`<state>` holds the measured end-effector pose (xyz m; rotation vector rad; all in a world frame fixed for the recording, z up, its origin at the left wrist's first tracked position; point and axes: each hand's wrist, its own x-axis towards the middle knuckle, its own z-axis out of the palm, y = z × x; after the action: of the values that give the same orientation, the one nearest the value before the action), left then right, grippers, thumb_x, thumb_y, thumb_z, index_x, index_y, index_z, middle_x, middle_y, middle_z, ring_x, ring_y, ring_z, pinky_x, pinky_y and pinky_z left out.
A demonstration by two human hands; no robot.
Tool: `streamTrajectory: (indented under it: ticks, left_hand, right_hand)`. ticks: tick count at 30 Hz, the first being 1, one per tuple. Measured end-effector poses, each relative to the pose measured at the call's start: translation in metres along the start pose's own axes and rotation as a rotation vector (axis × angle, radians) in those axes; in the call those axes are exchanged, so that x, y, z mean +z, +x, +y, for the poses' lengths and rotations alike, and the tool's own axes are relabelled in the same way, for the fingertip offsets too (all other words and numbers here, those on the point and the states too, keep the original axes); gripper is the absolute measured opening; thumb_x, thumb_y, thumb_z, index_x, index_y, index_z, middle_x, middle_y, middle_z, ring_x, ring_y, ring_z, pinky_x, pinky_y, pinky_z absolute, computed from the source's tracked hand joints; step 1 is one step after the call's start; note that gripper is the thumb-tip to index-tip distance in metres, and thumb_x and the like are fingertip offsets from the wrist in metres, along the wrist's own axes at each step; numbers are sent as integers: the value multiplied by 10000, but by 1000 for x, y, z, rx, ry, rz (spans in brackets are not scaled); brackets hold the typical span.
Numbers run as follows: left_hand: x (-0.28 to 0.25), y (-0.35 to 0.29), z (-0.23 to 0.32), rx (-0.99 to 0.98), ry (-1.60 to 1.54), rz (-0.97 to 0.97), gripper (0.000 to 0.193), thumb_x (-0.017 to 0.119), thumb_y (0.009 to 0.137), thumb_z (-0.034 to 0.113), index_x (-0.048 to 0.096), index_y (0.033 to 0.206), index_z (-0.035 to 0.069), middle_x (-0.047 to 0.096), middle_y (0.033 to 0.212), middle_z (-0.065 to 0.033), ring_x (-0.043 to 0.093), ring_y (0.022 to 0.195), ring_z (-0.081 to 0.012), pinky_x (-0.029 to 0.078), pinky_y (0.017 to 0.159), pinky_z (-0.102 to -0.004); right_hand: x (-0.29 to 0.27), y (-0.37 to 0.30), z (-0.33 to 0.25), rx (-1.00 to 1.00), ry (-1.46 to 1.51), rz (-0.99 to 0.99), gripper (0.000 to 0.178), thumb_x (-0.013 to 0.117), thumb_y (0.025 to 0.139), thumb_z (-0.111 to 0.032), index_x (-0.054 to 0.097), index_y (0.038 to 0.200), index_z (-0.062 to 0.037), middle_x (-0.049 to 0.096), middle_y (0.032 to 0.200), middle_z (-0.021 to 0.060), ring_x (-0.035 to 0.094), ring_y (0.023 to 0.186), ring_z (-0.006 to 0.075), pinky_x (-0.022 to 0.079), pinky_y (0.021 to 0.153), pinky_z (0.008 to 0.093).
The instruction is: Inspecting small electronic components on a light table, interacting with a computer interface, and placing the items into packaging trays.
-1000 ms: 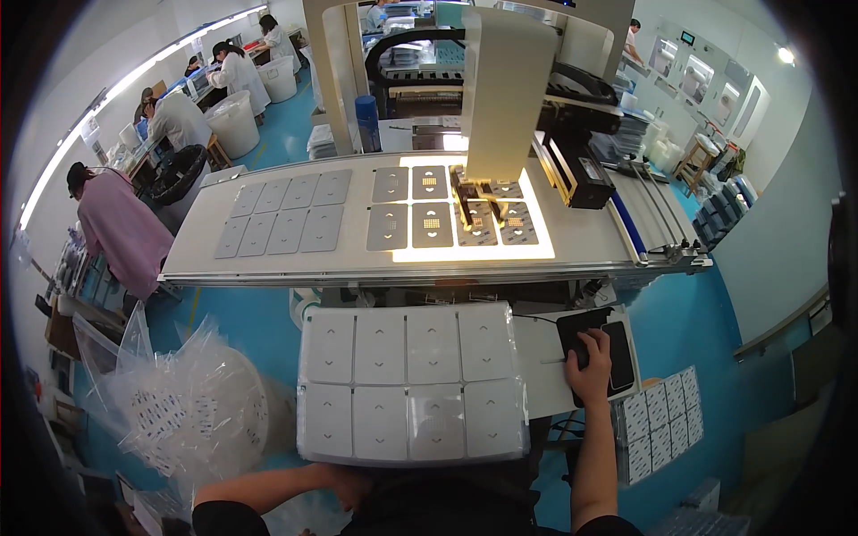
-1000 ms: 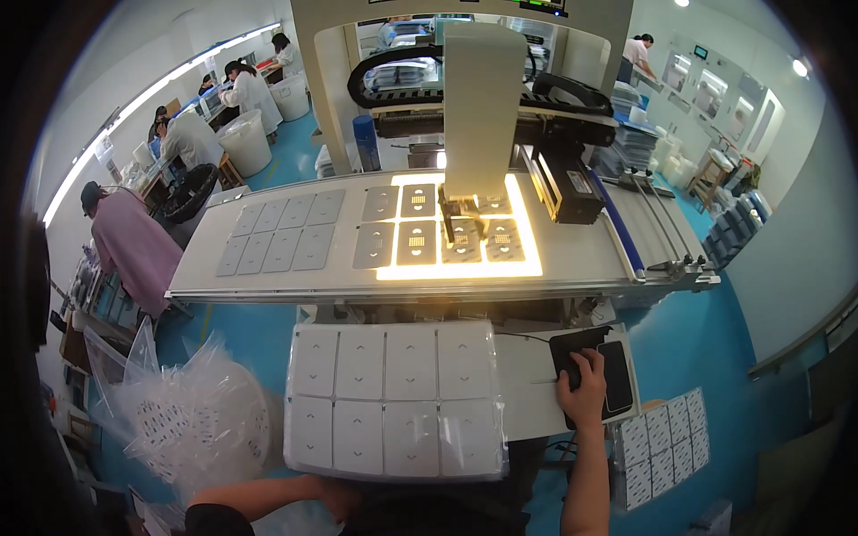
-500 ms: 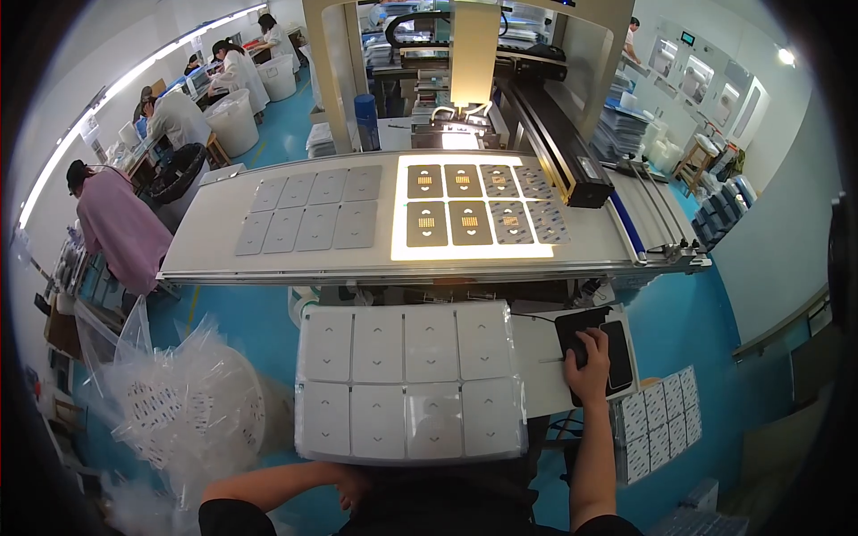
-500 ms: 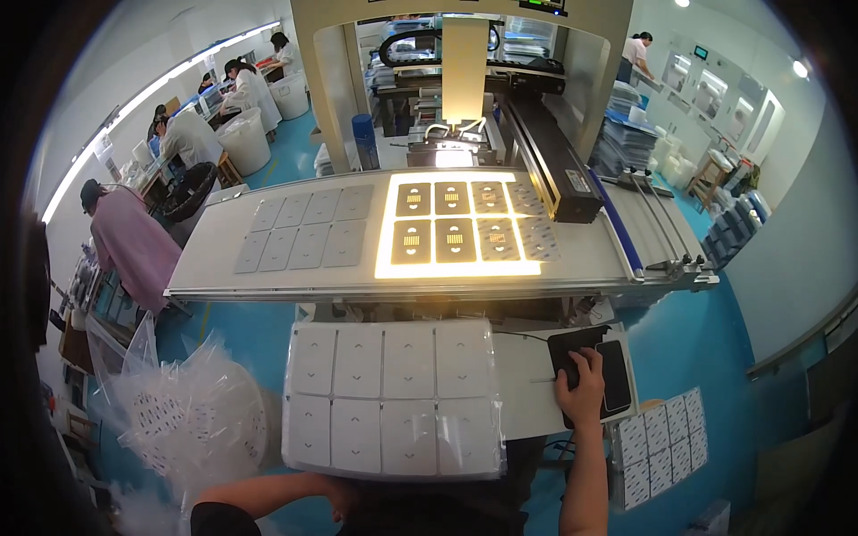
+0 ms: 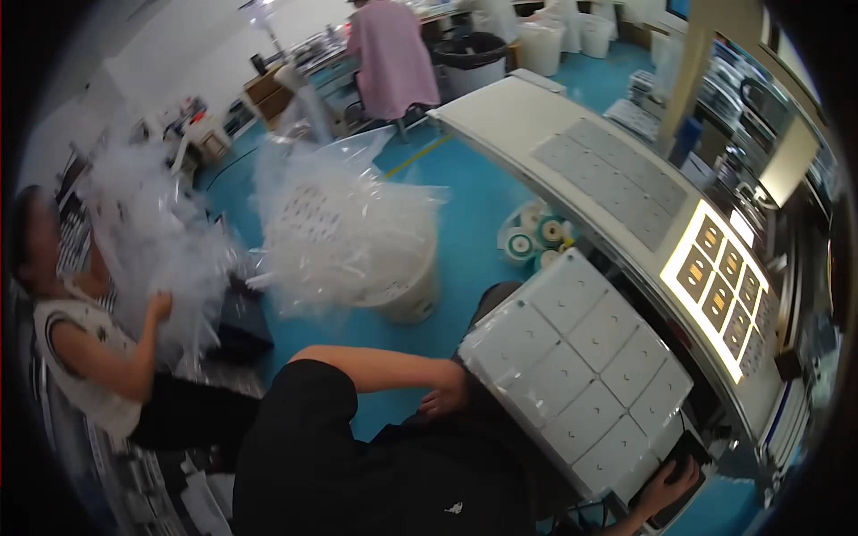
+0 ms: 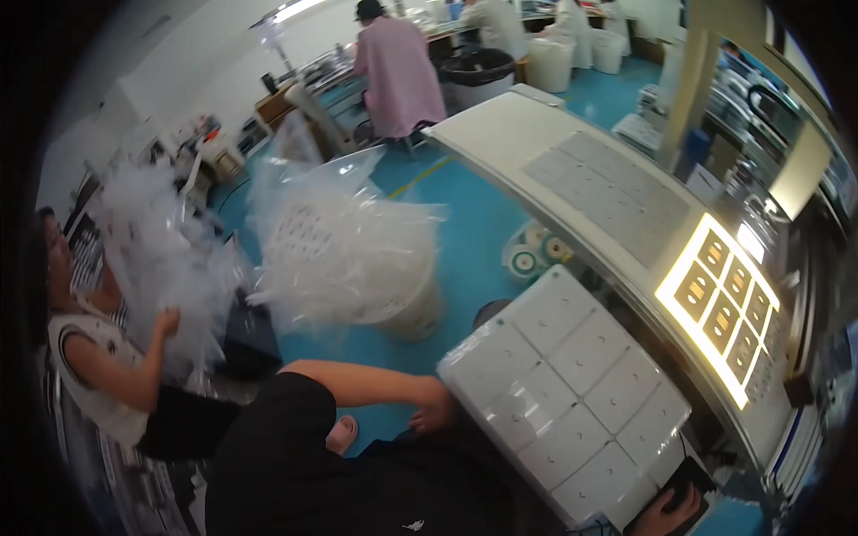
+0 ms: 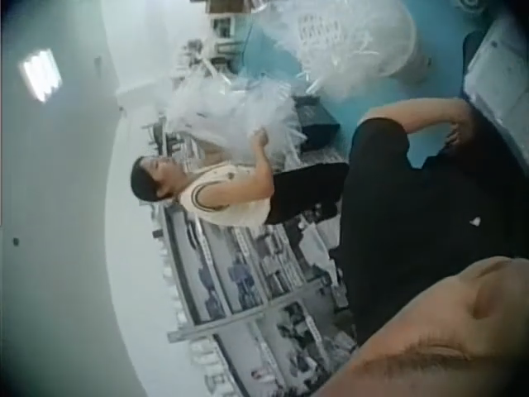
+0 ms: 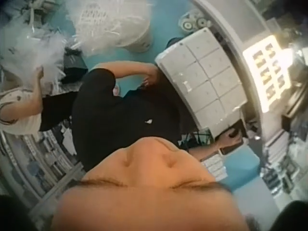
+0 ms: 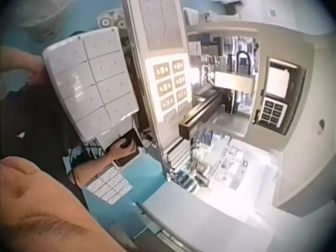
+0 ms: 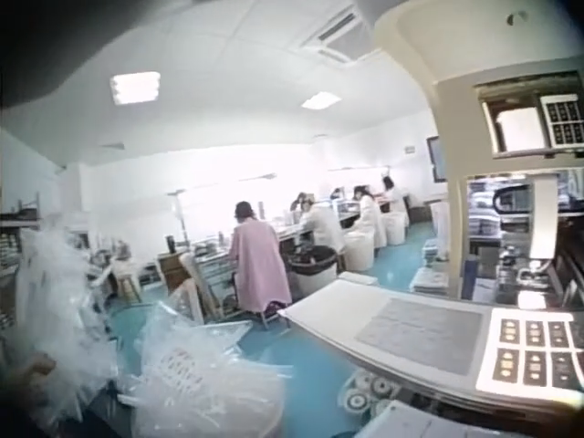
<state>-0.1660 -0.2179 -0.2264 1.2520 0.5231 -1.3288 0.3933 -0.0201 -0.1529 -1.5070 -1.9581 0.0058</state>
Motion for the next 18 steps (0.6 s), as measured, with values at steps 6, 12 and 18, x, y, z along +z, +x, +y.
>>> streamTrajectory:
  ticks: [6,12,18]
  left_hand:
    - [88,-32,-121,-240,-934,2280,282,726,959,205,752,1180,32,767,1190,-228,742,1122,-395,591,993,-486]
    - [147,36,-211,-1031,-1224,1881,584,774,899,207,629,1423,-7,670,1415,-236,645,1328,-436,534,1126,-544]
    - [147,75,-240,-1377,-900,1869,335,646,984,177,704,1291,55,690,1376,-180,677,1313,-358,570,1049,-567]
  right_hand:
    - [-4,-7,0,37,-5,18,402,654,1096,-174,657,1451,14,591,1479,226,576,1392,429,481,1184,518]
    - [-10,-5,-4,34,9,38,402,660,1096,-172,654,1448,23,587,1478,231,570,1392,433,483,1183,515]
    - [-8,-7,0,71,-26,15,419,655,1089,-163,633,1444,58,581,1465,245,568,1384,441,465,1198,540]
